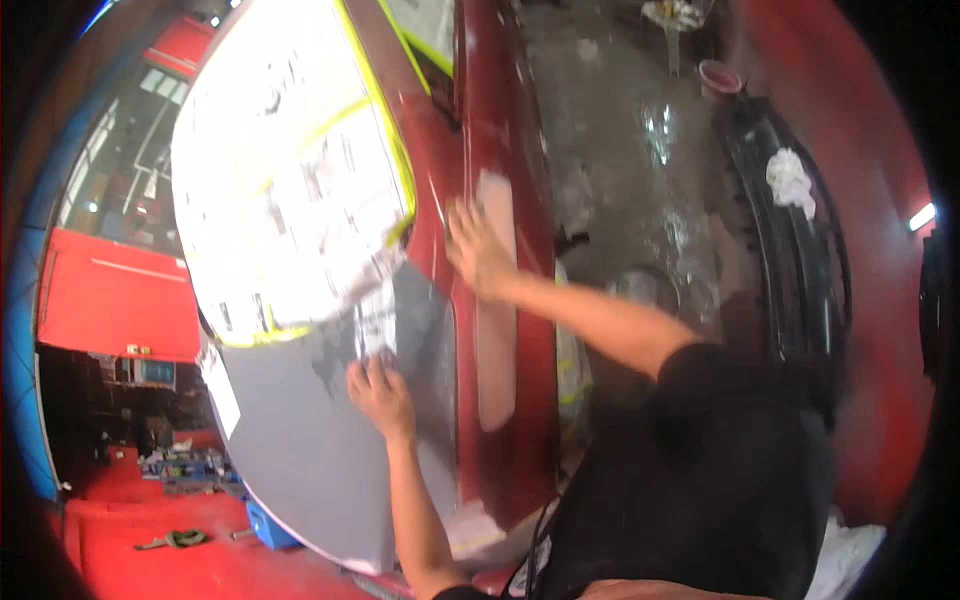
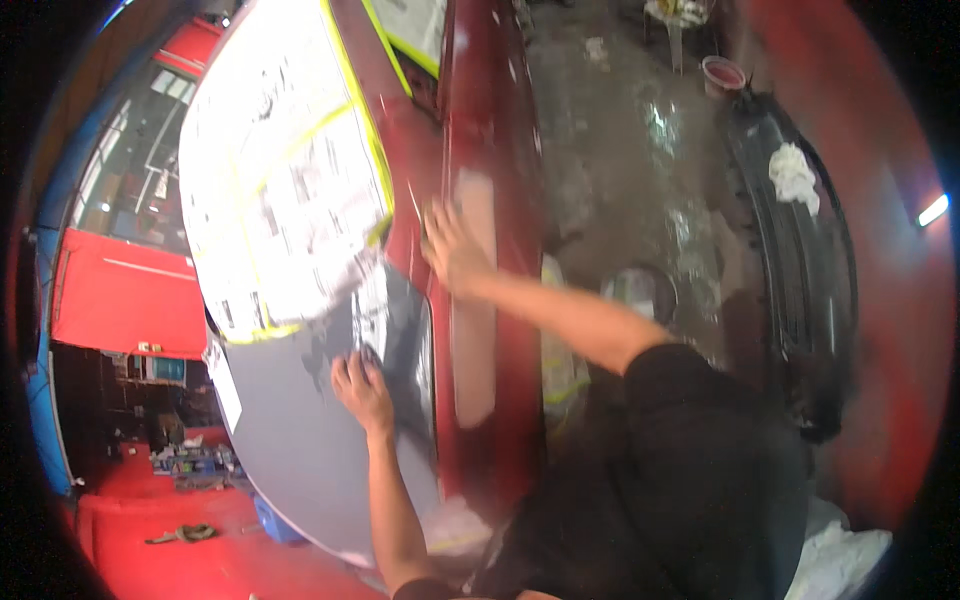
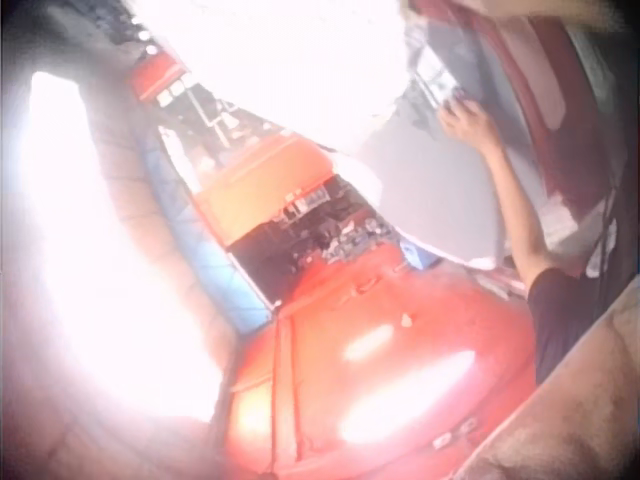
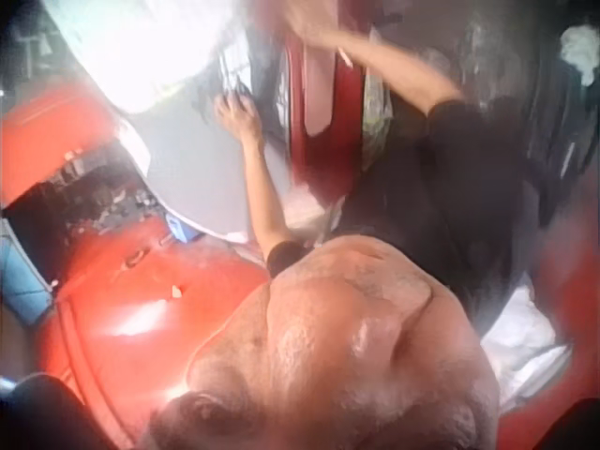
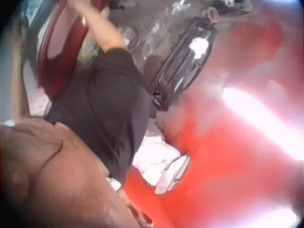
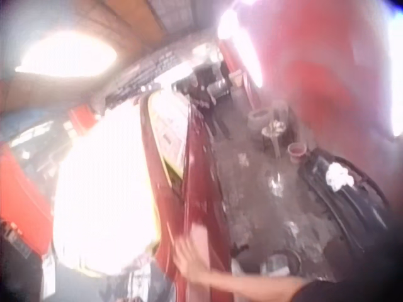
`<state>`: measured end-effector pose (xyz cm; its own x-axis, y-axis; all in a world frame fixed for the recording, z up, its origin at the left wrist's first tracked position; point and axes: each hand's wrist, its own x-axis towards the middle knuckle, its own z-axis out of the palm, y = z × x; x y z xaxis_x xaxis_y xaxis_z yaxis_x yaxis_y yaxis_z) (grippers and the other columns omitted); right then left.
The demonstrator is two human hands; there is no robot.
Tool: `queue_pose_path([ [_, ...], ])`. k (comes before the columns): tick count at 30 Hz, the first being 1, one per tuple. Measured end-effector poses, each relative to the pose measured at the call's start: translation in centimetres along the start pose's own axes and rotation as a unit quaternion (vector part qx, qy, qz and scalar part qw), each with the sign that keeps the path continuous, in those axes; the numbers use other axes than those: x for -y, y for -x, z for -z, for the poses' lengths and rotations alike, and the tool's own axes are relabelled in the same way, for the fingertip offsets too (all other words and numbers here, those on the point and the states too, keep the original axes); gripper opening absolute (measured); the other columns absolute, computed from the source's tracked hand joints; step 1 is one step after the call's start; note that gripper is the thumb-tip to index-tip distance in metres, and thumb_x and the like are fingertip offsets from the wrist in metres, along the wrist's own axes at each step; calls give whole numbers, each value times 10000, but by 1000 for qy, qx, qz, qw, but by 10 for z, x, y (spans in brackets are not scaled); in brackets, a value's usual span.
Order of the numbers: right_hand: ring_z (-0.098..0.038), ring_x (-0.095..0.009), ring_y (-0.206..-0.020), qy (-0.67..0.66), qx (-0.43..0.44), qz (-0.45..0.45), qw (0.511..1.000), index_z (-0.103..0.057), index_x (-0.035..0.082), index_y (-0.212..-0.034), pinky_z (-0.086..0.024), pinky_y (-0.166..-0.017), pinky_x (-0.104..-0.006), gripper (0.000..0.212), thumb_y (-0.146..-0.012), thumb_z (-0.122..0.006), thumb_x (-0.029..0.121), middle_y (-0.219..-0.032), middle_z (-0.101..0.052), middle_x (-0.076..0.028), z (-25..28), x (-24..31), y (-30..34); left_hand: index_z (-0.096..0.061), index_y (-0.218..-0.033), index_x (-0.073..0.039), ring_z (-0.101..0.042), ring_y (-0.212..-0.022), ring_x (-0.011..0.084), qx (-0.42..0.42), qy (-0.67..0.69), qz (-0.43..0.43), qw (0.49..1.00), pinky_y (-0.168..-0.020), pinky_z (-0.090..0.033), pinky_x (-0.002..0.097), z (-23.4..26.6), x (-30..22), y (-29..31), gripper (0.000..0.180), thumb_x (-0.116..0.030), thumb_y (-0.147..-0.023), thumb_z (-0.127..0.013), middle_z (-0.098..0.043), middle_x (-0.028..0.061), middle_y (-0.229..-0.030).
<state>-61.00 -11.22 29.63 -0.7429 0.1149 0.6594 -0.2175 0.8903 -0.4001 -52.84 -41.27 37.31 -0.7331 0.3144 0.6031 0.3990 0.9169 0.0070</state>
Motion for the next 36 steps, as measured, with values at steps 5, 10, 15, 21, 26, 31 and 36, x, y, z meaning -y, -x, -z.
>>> queue_pose_path([
  [5,-261,-487,-1535,-249,-39,-132,959,-335,-130,-1544,-226,-1276,-523,643,-1065,-487,273,-1629,-286,-351,34,-85,-109,-691,-1208,-52,-549,-1239,417,-16,22,-34,999,-1074,-416,548,-24,-57,-56,308,-128,-909,-679,-607,199,-1269],
  [10,-228,-503,-1544,-184,-21,-121,975,-340,-141,-1534,-223,-1271,-534,645,-1059,-515,257,-1644,-246,-354,17,-67,-98,-663,-1277,-43,-507,-1325,427,34,33,-69,996,-1134,-382,533,-36,-87,-74,366,-109,-917,-648,-580,212,-1337],
  [15,-222,-517,-1541,-180,-53,15,982,-320,-152,-1535,-228,-1267,-539,662,-1045,-548,230,-1631,-249,-373,11,-37,-46,-669,-1267,-37,-515,-1326,415,32,25,-66,997,-1134,-383,529,-33,-89,-77,363,-125,-915,-649,-584,211,-1341],
  [21,-196,-497,-1556,-257,-89,-102,957,-273,-120,-1571,-222,-1278,-511,654,-1074,-489,246,-1653,-183,-375,27,-88,-163,-675,-1248,-30,-525,-1313,424,19,10,-80,997,-1135,-385,527,-38,-100,-86,349,-139,-918,-641,-590,221,-1334],
  [26,-192,-525,-1546,-223,-23,-38,974,-264,-122,-1576,-206,-1277,-556,670,-1072,-499,252,-1653,-177,-377,20,-16,-33,-675,-1223,-52,-543,-1266,423,12,-19,-72,997,-1102,-416,540,-34,-89,-75,342,-124,-889,-657,-605,193,-1277],
  [31,-240,-552,-1512,-149,-124,-49,980,-331,-146,-1517,-248,-1263,-554,622,-1055,-514,229,-1614,-255,-387,17,-102,-172,-678,-1208,-48,-543,-1268,423,5,-2,-86,996,-1096,-421,540,-46,-104,-92,330,-120,-886,-654,-605,197,-1262],
  [36,-274,-537,-1501,-225,-105,-31,968,-362,-126,-1514,-275,-1256,-536,611,-1043,-539,221,-1577,-327,-386,29,-33,-83,-676,-1228,-32,-527,-1303,424,24,-14,-59,998,-1117,-397,532,-34,-90,-75,339,-111,-900,-639,-591,206,-1310],
])
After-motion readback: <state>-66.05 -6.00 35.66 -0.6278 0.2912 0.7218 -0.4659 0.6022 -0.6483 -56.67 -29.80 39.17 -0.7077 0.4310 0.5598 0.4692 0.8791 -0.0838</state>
